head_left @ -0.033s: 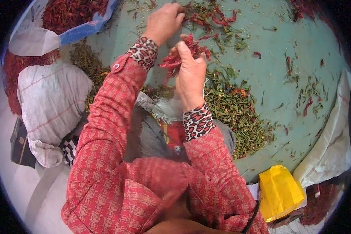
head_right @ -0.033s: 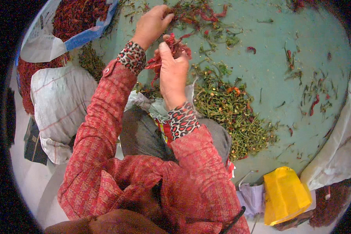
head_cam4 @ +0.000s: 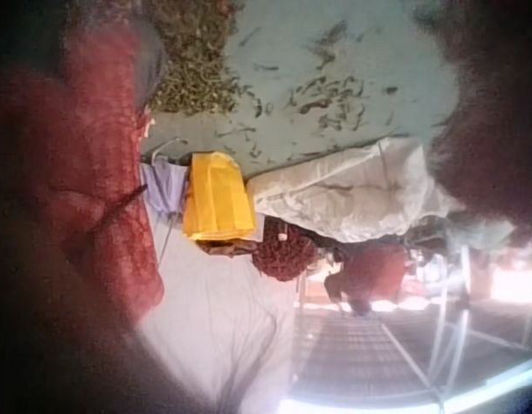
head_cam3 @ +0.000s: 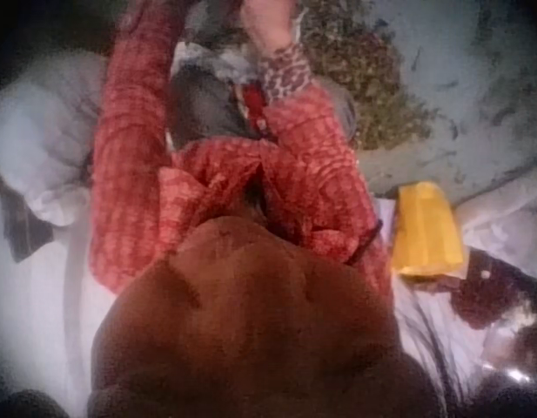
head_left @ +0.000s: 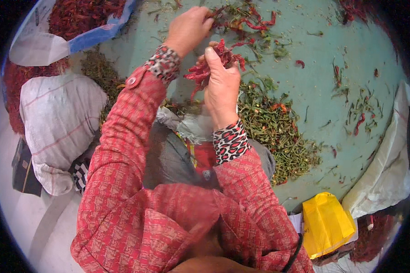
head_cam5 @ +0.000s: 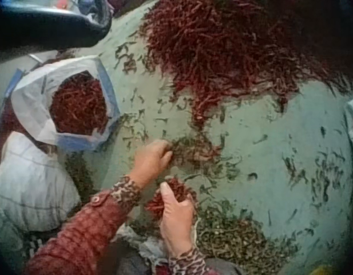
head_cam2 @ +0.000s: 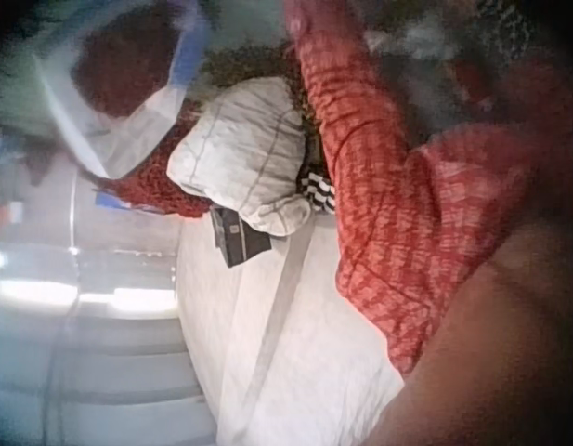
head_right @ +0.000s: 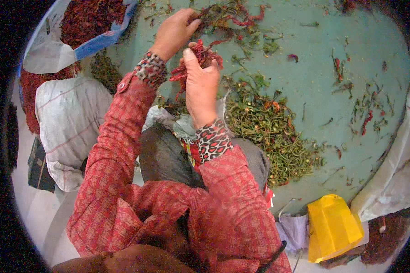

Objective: The person sits on the floor and repeatedly picks up dried red chilies, removes stems, and places the chilies into a blue container. Stems and debris are discarded onto the floor. The person continues this process throughout the clip.

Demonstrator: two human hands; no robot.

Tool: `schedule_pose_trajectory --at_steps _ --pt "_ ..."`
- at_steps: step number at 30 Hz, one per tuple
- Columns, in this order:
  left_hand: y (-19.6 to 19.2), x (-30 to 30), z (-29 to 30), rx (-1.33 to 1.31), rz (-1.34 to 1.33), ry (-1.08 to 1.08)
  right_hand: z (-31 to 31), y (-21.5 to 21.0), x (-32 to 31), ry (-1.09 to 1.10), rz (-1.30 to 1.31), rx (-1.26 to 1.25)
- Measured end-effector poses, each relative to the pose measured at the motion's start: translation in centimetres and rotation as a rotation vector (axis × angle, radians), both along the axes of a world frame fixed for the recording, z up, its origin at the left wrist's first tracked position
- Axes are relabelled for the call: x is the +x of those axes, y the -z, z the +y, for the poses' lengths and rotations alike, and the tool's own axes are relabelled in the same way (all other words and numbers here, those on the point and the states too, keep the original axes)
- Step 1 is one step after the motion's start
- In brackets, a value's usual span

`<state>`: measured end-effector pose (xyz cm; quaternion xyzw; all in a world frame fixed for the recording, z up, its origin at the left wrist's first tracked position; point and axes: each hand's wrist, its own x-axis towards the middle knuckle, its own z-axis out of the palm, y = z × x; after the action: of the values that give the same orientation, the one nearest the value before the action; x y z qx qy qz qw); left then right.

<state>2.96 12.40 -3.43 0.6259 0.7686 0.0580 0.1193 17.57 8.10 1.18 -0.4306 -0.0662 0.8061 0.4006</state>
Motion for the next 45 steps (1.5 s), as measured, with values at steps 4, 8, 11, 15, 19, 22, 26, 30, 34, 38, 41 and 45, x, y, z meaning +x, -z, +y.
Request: schedule_pose_trajectory --at_steps 4,8,11,15,19,22,26,30,34,38,41,45 --pt "-1.4 -5.8 -4.5 0.069 -0.117 -0.227 0.1 -0.5 0.2 -0.025 0.005 -0.054" --pt "-6.1 -2.5 -6.4 0.128 -0.413 -0.259 -0.4 0.1 -0.2 -0.054 -0.033 0.016" --pt "-7.7 2.6 -7.2 0.15 -0.37 0.027 -0.4 -0.1 -0.3 -0.136 -0.059 0.098" --pt "-6.6 1.1 -6.5 0.05 -0.617 0.093 -0.4 1.1 -0.6 0.07 -0.041 -0.033" --pt "-3.3 -5.4 -4.5 0.026 -0.46 -0.293 0.3 0.3 -0.1 0.163 0.073 -0.102" --pt "-1.5 -8.8 -1.7 0.086 -0.059 -0.172 0.1 -0.2 -0.6 0.134 0.209 -0.066" --pt "-4.6 -4.2 2.4 -0.141 -0.028 -0.321 0.4 -0.4 0.3 0.082 0.272 -0.083" --pt "-3.4 -5.7 1.2 0.035 0.025 -0.153 0.1 -0.2 -0.1 0.052 0.132 -0.07" --pt "-3.1 -8.6 -1.8 0.075 -0.213 -0.315 -0.1 0.0 -0.4 0.073 0.105 -0.09" --pt "-3.9 -7.7 -4.7 0.055 -0.629 -0.431 -0.1 -0.1 -0.2 -0.03 0.051 -0.062" --pt "-7.7 -1.8 -7.7 -0.004 -0.764 -0.295 -0.4 -0.6 -0.5 -0.187 -0.005 0.033" --pt "-9.2 1.6 -9.1 -0.083 -0.69 -0.216 -0.8 -0.3 -0.5 -0.359 -0.09 0.141"
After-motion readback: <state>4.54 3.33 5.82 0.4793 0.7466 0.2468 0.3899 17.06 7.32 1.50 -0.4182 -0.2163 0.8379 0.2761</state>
